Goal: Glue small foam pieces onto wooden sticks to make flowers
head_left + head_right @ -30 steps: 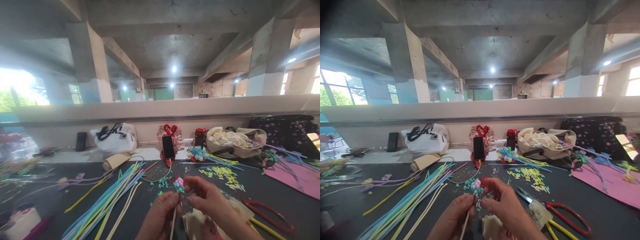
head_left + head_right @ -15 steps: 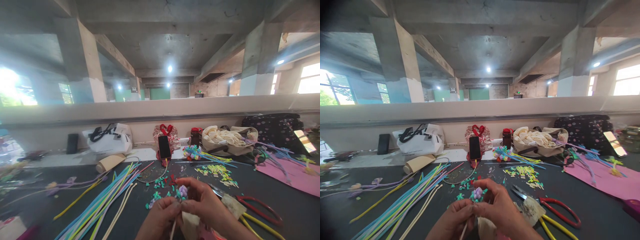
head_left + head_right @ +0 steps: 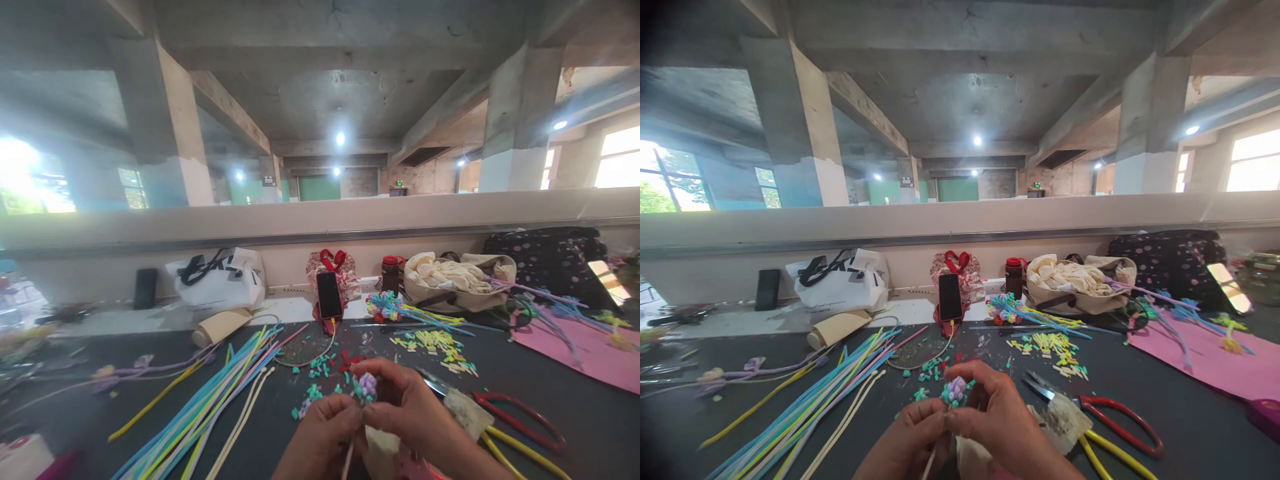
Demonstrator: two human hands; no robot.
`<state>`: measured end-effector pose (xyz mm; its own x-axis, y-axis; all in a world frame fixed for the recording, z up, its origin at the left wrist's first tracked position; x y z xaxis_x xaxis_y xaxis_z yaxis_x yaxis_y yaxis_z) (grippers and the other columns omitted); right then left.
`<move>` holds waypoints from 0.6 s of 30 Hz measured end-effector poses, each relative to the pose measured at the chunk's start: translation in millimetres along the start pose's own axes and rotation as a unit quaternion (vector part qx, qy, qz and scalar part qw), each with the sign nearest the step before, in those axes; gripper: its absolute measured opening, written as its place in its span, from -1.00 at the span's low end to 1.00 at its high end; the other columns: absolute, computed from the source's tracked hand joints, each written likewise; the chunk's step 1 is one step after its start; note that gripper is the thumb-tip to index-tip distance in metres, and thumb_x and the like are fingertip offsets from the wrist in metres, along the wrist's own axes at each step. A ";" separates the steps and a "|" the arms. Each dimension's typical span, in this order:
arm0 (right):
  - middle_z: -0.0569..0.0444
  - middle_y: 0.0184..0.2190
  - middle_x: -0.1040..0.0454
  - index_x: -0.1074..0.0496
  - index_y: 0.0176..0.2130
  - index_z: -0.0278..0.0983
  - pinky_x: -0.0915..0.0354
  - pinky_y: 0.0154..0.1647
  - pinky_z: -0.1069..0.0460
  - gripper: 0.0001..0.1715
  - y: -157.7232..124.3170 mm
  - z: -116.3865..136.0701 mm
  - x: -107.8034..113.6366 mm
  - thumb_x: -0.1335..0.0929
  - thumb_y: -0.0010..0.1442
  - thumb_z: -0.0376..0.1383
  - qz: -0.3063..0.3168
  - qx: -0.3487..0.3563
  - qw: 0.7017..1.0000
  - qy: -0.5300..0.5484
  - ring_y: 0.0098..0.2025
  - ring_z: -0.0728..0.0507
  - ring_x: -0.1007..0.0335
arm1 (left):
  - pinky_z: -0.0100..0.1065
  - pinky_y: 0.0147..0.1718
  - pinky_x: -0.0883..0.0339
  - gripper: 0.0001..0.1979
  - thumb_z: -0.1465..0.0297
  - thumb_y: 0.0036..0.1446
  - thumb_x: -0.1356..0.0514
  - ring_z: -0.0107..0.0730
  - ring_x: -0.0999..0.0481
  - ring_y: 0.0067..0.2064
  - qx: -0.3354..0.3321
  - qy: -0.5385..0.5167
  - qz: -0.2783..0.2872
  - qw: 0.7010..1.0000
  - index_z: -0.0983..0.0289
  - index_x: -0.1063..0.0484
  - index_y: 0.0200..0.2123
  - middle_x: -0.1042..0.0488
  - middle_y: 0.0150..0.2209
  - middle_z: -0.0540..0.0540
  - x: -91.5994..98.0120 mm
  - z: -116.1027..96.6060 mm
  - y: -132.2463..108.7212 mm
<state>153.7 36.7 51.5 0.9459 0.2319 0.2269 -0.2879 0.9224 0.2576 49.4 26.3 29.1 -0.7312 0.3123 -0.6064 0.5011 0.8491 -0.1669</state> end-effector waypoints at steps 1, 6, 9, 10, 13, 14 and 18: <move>0.28 -0.64 -0.20 -0.35 -0.11 -0.21 0.00 -0.60 0.16 -0.43 -0.4 1.0 0.4 -0.36 -0.18 -0.47 0.006 -0.002 1.000 -0.008 -0.58 0.04 -0.07 | -0.52 -0.64 0.03 -0.72 0.35 -0.36 -0.35 -0.62 -0.17 -0.68 -0.005 -0.008 0.009 1.000 0.34 -0.30 -0.76 -0.27 -0.77 -0.06 -0.5 -0.1 -0.1; 0.22 -0.48 -0.32 -0.31 -0.06 -0.18 -0.05 -0.56 0.17 -0.32 -1.2 3.2 2.4 -0.39 -0.25 -0.47 0.025 0.008 0.999 -0.025 -0.52 0.03 -0.13 | -0.51 -0.63 0.01 -0.71 0.30 -0.32 -0.33 -0.60 -0.21 -0.67 -0.018 0.015 0.028 0.999 0.35 -0.32 -0.76 -0.29 -0.76 -0.03 2.5 2.4 2.2; 0.22 -0.51 -0.28 -0.36 -0.14 -0.20 -0.01 -0.58 0.17 -0.46 -1.4 2.2 0.9 -0.40 -0.20 -0.41 0.027 0.003 0.999 -0.023 -0.54 0.04 -0.07 | -0.50 -0.63 0.03 -0.72 0.30 -0.30 -0.32 -0.61 -0.18 -0.70 -0.008 0.045 0.011 0.999 0.35 -0.33 -0.76 -0.27 -0.79 -0.04 4.1 4.1 3.7; 0.23 -0.53 -0.26 -0.38 -0.17 -0.21 -0.01 -0.58 0.17 -0.51 -1.4 2.6 0.1 -0.40 -0.18 -0.39 0.027 0.005 0.999 -0.021 -0.54 0.04 -0.06 | -0.50 -0.63 0.03 -0.72 0.30 -0.31 -0.32 -0.60 -0.17 -0.70 -0.008 0.055 0.005 0.998 0.35 -0.33 -0.76 -0.27 -0.79 -0.04 3.3 3.9 3.6; 0.21 -0.50 -0.28 -0.42 -0.24 -0.23 -0.03 -0.56 0.17 -0.62 -1.0 5.6 -1.4 -0.40 -0.16 -0.37 0.022 0.016 1.000 -0.015 -0.52 0.04 -0.07 | -0.48 -0.63 0.04 -0.75 0.33 -0.36 -0.34 -0.59 -0.18 -0.70 -0.008 0.081 -0.008 0.997 0.35 -0.35 -0.76 -0.27 -0.80 -0.05 -1.9 1.4 1.4; 0.20 -0.49 -0.29 -0.42 -0.25 -0.23 -0.04 -0.56 0.17 -0.63 -0.8 6.3 -1.5 -0.40 -0.16 -0.38 0.019 0.019 1.000 -0.013 -0.52 0.04 -0.07 | -0.48 -0.63 0.04 -0.75 0.33 -0.36 -0.34 -0.59 -0.17 -0.70 -0.007 0.086 -0.010 0.996 0.35 -0.36 -0.76 -0.27 -0.80 -0.04 -3.8 0.3 0.5; 0.21 -0.51 -0.31 -0.43 -0.26 -0.24 -0.04 -0.57 0.18 -0.65 -0.9 4.9 -2.1 -0.38 -0.16 -0.39 0.018 0.013 1.000 -0.017 -0.55 0.06 -0.08 | -0.48 -0.61 0.01 -0.76 0.34 -0.35 -0.34 -0.59 -0.17 -0.70 -0.010 0.085 -0.014 0.996 0.35 -0.37 -0.77 -0.27 -0.80 -0.05 -6.5 -2.0 -0.9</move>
Point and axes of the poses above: each hand's wrist, its own y-axis towards the middle knuckle, its own x-axis out of the back of the hand, z = x × y, the point moved 5 cm from there along y, towards the middle knuckle
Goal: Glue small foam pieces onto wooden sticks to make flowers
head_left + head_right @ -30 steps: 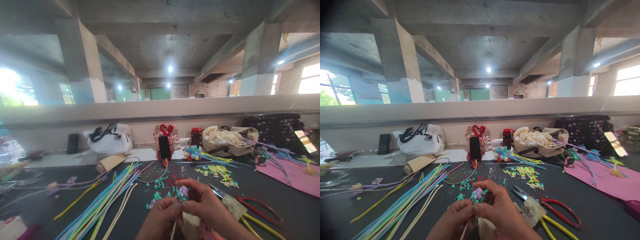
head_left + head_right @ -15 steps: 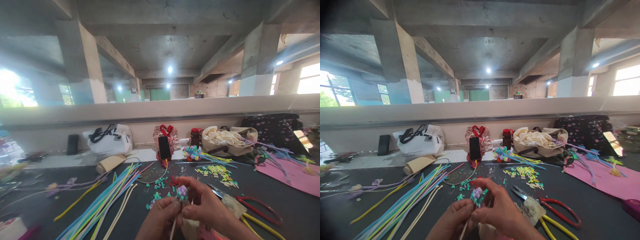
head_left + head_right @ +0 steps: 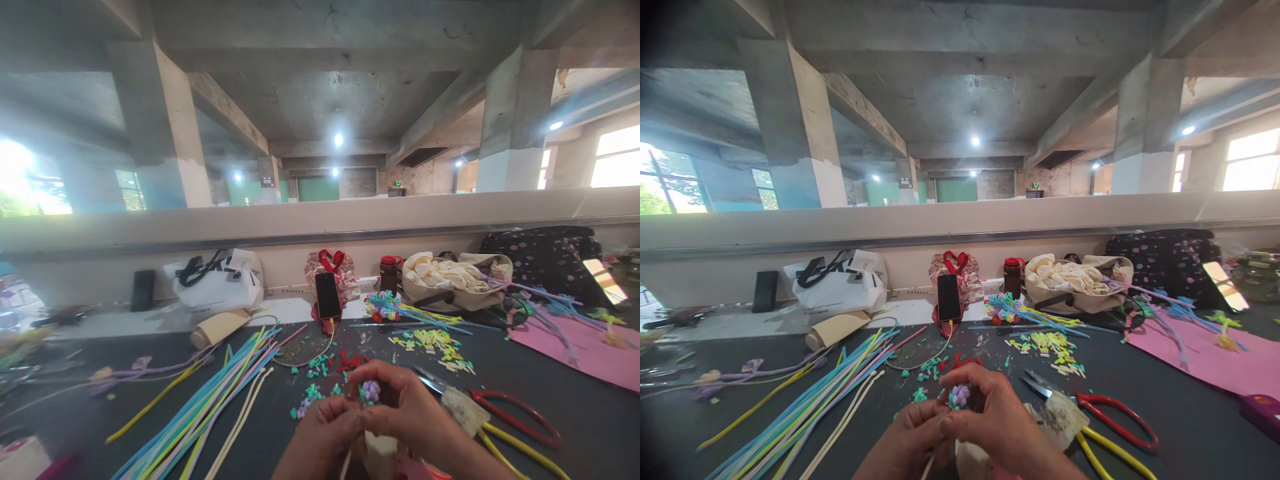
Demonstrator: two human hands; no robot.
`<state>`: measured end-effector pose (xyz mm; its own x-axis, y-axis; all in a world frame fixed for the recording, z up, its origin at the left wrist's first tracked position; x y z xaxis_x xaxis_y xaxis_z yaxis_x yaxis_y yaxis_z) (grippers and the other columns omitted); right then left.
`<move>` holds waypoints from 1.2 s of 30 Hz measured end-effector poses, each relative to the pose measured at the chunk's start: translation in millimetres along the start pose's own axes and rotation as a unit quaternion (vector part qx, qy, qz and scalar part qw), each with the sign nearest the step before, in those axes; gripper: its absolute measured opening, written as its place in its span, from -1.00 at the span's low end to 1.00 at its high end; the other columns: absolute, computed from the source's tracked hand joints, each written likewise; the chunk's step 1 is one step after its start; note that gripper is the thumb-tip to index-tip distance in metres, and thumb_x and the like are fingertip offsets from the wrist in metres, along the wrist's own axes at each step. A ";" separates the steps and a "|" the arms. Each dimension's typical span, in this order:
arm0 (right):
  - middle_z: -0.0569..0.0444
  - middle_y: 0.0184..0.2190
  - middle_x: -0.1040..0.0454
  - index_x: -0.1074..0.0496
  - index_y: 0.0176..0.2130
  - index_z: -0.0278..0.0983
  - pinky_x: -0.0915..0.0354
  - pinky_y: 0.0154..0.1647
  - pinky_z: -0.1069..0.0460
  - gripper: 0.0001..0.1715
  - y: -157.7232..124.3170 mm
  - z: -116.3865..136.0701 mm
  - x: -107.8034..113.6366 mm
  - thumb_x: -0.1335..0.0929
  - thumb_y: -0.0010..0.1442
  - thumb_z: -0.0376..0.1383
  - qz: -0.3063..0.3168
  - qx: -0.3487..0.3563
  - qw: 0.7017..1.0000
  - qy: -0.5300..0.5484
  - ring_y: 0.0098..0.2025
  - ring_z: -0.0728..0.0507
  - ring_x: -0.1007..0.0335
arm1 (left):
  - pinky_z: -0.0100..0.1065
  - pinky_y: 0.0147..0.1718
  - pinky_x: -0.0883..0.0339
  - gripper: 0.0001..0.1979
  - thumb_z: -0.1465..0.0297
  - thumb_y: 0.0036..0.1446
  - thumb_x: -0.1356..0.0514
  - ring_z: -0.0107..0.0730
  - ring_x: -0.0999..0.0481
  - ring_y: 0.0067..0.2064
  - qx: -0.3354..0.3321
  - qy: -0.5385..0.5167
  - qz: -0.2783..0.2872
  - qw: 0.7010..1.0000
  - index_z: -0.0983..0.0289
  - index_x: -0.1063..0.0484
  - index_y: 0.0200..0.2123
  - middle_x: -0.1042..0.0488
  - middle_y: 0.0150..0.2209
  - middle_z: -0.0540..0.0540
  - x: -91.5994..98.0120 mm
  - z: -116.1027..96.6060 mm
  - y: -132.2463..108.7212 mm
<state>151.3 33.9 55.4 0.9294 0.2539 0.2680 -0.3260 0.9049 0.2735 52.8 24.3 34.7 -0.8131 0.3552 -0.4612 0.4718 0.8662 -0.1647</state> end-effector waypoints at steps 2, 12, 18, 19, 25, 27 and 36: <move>0.20 -0.51 -0.32 -0.44 -0.26 -0.24 -0.06 -0.56 0.17 -0.66 -0.6 -1.1 -0.2 -0.37 -0.15 -0.39 0.000 -0.004 1.000 -0.007 -0.54 0.05 -0.10 | -0.49 -0.61 -0.01 -0.75 0.33 -0.35 -0.34 -0.58 -0.18 -0.69 -0.005 0.007 0.000 1.000 0.35 -0.37 -0.77 -0.26 -0.80 -0.05 1.8 1.3 1.1; 0.24 -0.67 -0.24 -0.34 -0.43 -0.31 -0.07 -0.62 0.16 -0.86 -8.1 19.7 64.7 -0.28 0.02 -0.25 -0.146 -0.012 0.988 -0.042 -0.64 0.07 -0.12 | -0.58 -0.69 0.03 -0.72 0.31 -0.25 -0.32 -0.67 -0.13 -0.70 -0.019 -0.017 -0.066 0.998 0.33 -0.29 -0.71 -0.23 -0.74 -0.09 20.4 4.7 -0.2; 0.17 -0.63 -0.33 -0.36 -0.53 -0.27 -0.13 -0.54 0.10 -0.79 -66.6 -30.1 153.0 -0.25 0.04 -0.23 -0.155 -0.105 0.934 -0.306 -0.56 -0.03 -0.24 | -0.62 -0.68 0.01 -0.78 0.30 -0.18 -0.28 -0.69 -0.15 -0.68 0.001 -0.022 -0.081 0.996 0.33 -0.36 -0.61 -0.28 -0.72 -0.07 24.1 10.3 0.5; 0.13 -0.59 -0.38 -0.40 -0.50 -0.25 -0.15 -0.50 0.09 -0.81 -77.6 -40.8 162.1 -0.26 0.03 -0.23 -0.145 -0.124 0.909 -0.369 -0.52 -0.06 -0.28 | -0.63 -0.69 0.02 -0.78 0.30 -0.17 -0.27 -0.69 -0.14 -0.68 0.003 -0.016 -0.075 0.997 0.34 -0.37 -0.60 -0.29 -0.72 -0.06 22.5 10.9 0.7; -0.01 -0.29 -0.45 -0.38 -0.14 -0.17 -0.19 -0.31 0.03 -0.64 -107.8 -69.7 162.0 -0.26 0.01 -0.26 -0.062 -0.129 0.843 -0.519 -0.28 -0.17 -0.35 | -0.63 -0.69 0.00 -0.77 0.33 -0.25 -0.32 -0.70 -0.14 -0.68 -0.012 -0.026 -0.085 0.996 0.34 -0.34 -0.64 -0.28 -0.71 -0.07 21.3 8.0 0.3; -0.03 -0.28 -0.44 -0.37 -0.13 -0.19 -0.19 -0.29 0.02 -0.62 -105.1 -68.6 155.1 -0.27 0.00 -0.28 -0.045 -0.122 0.837 -0.531 -0.27 -0.18 -0.35 | -0.63 -0.70 0.01 -0.77 0.34 -0.27 -0.33 -0.71 -0.13 -0.69 -0.014 -0.021 -0.096 0.995 0.33 -0.36 -0.62 -0.29 -0.71 -0.08 23.2 7.2 -0.1; -0.09 -0.18 -0.42 -0.29 -0.04 -0.25 -0.20 -0.22 -0.02 -0.44 -86.4 -55.4 155.4 -0.25 -0.12 -0.41 -0.095 -0.125 0.810 -0.566 -0.17 -0.23 -0.36 | -0.63 -0.69 0.02 -0.78 0.32 -0.24 -0.31 -0.71 -0.14 -0.69 -0.014 -0.002 -0.095 0.995 0.33 -0.37 -0.59 -0.30 -0.70 -0.07 27.3 6.6 0.2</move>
<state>333.5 14.1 22.2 0.1596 -0.2450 0.9563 -0.0205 0.9677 0.2514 32.9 31.8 16.4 -0.8857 0.1828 -0.4268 0.2997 0.9272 -0.2247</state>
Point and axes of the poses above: each hand's wrist, its own y-axis towards the middle knuckle, its own x-axis out of the back of the hand, z = x × y, the point moved 5 cm from there along y, towards the middle knuckle
